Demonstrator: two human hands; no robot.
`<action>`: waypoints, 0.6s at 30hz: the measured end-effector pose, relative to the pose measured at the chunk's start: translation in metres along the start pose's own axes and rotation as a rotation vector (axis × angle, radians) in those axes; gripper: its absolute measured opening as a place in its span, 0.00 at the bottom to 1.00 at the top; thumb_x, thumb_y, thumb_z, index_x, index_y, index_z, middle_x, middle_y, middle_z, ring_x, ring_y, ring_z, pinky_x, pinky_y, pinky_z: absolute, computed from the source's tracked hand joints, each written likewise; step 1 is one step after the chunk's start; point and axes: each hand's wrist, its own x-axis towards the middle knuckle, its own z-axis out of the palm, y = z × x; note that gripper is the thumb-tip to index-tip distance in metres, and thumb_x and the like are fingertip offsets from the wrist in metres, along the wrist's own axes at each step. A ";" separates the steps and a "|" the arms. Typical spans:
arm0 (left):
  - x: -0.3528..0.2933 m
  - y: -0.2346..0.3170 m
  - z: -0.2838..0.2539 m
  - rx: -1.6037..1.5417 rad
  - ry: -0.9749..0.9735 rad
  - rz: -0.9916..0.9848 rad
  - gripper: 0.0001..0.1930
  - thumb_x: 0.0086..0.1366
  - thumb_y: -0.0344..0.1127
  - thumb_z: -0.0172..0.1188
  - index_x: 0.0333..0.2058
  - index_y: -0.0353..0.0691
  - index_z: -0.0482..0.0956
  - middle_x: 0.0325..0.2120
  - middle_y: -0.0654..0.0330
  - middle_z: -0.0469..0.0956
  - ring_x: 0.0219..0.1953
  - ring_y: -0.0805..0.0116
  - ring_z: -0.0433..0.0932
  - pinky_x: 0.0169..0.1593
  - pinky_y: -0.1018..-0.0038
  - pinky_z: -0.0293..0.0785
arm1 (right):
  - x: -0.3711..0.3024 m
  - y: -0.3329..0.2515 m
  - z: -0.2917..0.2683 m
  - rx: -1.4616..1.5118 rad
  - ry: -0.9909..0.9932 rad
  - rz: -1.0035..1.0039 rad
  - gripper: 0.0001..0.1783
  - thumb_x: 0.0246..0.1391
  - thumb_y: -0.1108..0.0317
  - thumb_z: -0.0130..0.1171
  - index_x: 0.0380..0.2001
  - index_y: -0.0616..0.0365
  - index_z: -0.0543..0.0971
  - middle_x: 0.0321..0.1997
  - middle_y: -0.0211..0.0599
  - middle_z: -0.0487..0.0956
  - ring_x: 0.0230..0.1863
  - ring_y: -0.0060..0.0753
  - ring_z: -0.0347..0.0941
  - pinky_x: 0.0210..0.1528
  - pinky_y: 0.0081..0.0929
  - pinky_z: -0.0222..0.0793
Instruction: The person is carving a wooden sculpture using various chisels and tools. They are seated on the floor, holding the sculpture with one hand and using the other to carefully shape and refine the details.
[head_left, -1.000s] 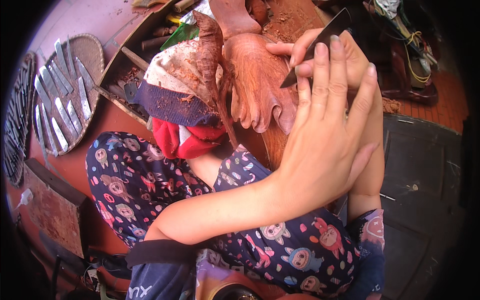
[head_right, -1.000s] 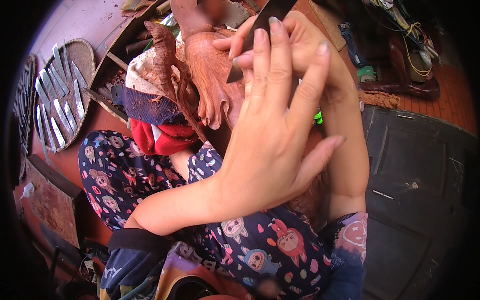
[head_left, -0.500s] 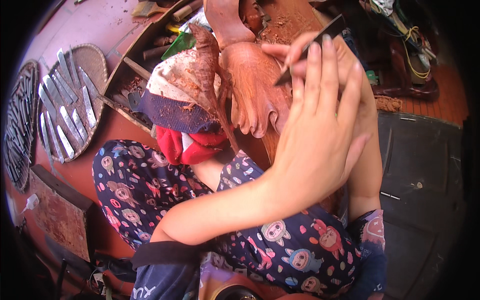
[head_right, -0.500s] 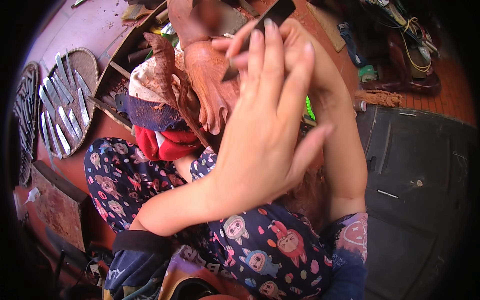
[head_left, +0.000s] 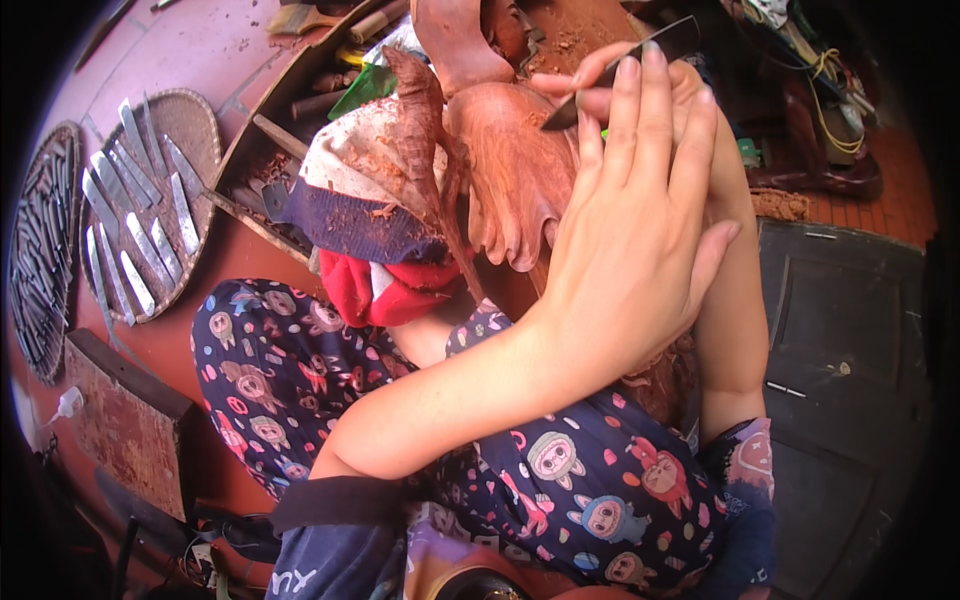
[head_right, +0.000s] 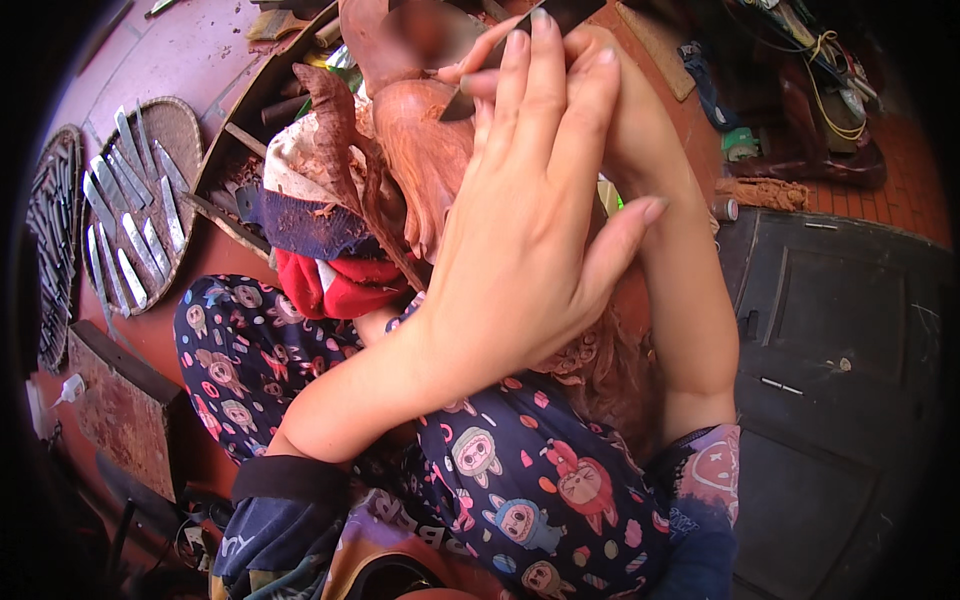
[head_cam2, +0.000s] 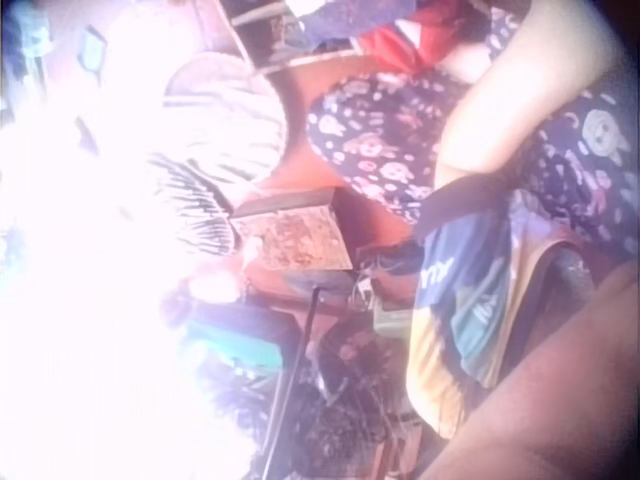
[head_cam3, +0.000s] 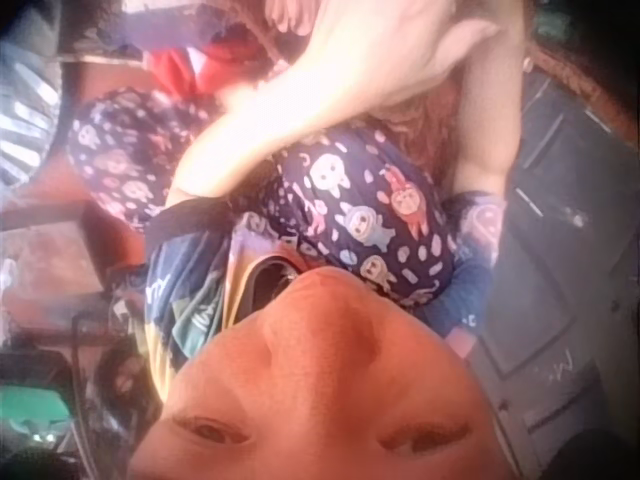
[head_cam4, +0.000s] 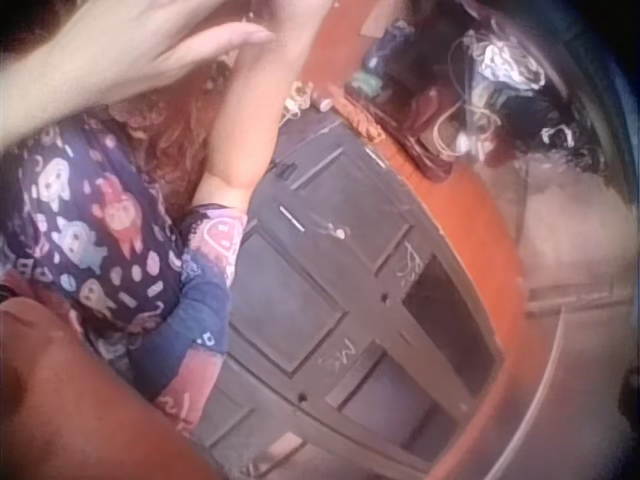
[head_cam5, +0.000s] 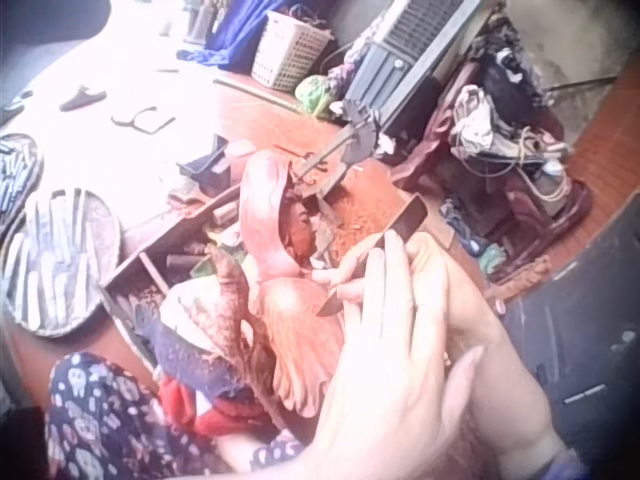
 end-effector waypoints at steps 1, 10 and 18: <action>-0.005 0.003 -0.002 -0.010 -0.019 0.007 0.42 0.57 0.38 0.65 0.68 0.30 0.57 0.69 0.24 0.43 0.72 0.25 0.42 0.71 0.43 0.46 | 0.001 -0.002 0.001 -0.056 -0.029 0.014 0.08 0.55 0.72 0.66 0.38 0.63 0.82 0.38 0.33 0.83 0.34 0.20 0.78 0.36 0.21 0.75; -0.012 0.010 -0.006 -0.015 -0.039 0.003 0.45 0.57 0.37 0.66 0.70 0.32 0.53 0.69 0.25 0.41 0.72 0.25 0.41 0.71 0.43 0.47 | 0.007 -0.012 0.008 -0.187 -0.055 0.000 0.06 0.55 0.76 0.66 0.37 0.62 0.83 0.31 0.31 0.82 0.34 0.20 0.78 0.37 0.21 0.77; -0.012 0.002 -0.005 -0.045 0.043 0.025 0.45 0.57 0.37 0.66 0.70 0.33 0.53 0.70 0.26 0.40 0.73 0.26 0.39 0.71 0.41 0.43 | 0.013 -0.021 0.014 -0.218 -0.070 -0.017 0.09 0.53 0.71 0.69 0.36 0.61 0.83 0.31 0.28 0.81 0.36 0.20 0.78 0.36 0.20 0.75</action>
